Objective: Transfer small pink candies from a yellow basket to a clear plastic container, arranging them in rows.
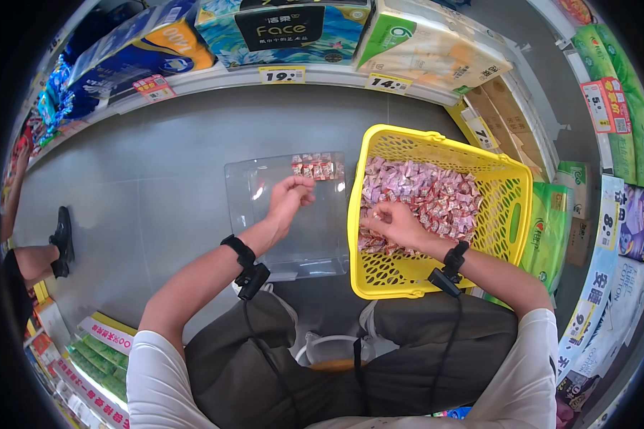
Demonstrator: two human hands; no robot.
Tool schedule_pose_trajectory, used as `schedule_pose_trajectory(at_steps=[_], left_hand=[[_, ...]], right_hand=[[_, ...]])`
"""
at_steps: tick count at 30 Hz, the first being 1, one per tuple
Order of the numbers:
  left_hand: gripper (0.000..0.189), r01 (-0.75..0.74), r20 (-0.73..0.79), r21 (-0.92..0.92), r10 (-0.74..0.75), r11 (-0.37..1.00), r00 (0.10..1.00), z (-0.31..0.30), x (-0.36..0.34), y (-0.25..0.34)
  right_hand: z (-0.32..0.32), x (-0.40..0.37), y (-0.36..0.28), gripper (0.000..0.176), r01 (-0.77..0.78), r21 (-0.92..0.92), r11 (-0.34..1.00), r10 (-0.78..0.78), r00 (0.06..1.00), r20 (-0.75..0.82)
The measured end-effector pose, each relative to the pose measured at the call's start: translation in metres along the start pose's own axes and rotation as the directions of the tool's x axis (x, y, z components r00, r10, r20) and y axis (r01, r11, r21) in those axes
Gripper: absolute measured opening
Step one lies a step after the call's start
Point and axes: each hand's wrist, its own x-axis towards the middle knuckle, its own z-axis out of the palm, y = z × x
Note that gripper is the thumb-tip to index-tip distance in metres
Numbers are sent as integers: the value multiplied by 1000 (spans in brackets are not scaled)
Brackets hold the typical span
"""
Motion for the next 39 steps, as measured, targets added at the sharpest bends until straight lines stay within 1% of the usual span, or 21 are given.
schedule_pose_trajectory(at_steps=[1, 2, 3, 4, 5, 7, 9, 11, 12, 14, 16, 17, 18, 19, 22, 25, 29, 33, 35, 37, 39], left_hand=[[17, 0, 42, -21, 1, 1000, 999, -2, -2, 1], [14, 1, 84, -42, 3, 999, 996, -3, -4, 2], [14, -1, 84, -43, 5, 999, 996, -3, -7, 5], [11, 23, 159, -72, -11, 997, 987, -2, -10, 9], [8, 49, 234, -98, -24, 994, 972, -1, -13, 13], [8, 60, 305, -121, -20, 991, 952, 4, -22, 24], [10, 74, 375, -142, -15, 987, 927, 10, -29, 33], [21, 67, 487, -150, 15, 986, 873, 14, -33, 40], [21, 66, 486, -150, 16, 986, 874, 14, -36, 43], [23, 123, 602, -179, 9, 976, 798, 15, -41, 50], [21, 136, 647, -195, 23, 971, 762, 17, -45, 53], [19, 150, 689, -211, 38, 966, 724, 17, -47, 54], [19, 151, 689, -212, 38, 966, 724, 17, -48, 57], [18, 193, 689, -243, 29, 951, 724, 16, -49, 59], [18, 237, 680, -268, 9, 934, 733, 12, -46, 60], [18, 253, 666, -265, -13, 930, 746, 5, -39, 59], [16, 284, 624, -295, -41, 912, 780, 8, -42, 65], [18, 290, 625, -305, -39, 907, 779, 11, -42, 62], [19, 374, 683, -291, -83, 880, 726, 11, -42, 61], [20, 371, 691, -287, -77, 883, 719, 12, -40, 55], [20, 367, 699, -283, -71, 886, 712, 14, -39, 50]], right_hand=[[0, -1, -2, 24, 0, 326, 945, 7, 1000, -19], [-2, -3, -3, 24, 2, 325, 946, 5, 1000, -19], [-8, -8, -13, 20, 19, 472, 882, -14, 1000, -13], [-13, -12, -22, 16, 33, 607, 794, -34, 999, -10], [-12, -14, -30, 16, 34, 606, 795, -35, 999, -10], [-3, -14, -50, 15, 335, 555, 761, -257, 942, -216], [2, -19, -76, 15, 340, 543, 768, -248, 939, -236], [8, -19, -86, 16, 344, 531, 775, -240, 936, -257], [10, -18, -86, 18, 354, 526, 773, -254, 933, -254], [13, -13, -84, 19, 364, 521, 772, -269, 930, -252], [12, -6, -86, 20, 586, 103, 804, -521, 777, -353], [15, -8, -86, 20, 586, 103, 804, -521, 777, -353], [17, -16, -101, 19, 458, 339, 822, -352, 876, -329], [20, -20, -110, 19, 301, 554, 776, -183, 949, -259], [24, -21, -112, 18, 220, 611, 760, -80, 965, -248], [24, -19, -116, 18, 236, 612, 755, -57, 953, -297], [21, -19, -113, 18, 199, 556, 807, -48, 960, -275], [22, -18, -109, 15, 257, 507, 823, -101, 944, -314], [23, -18, -107, 14, 293, 473, 831, -130, 929, -347], [23, -19, -110, 13, 325, 356, 876, -161, 893, -420], [24, -19, -110, 12, 332, 330, 884, -173, 887, -428]])
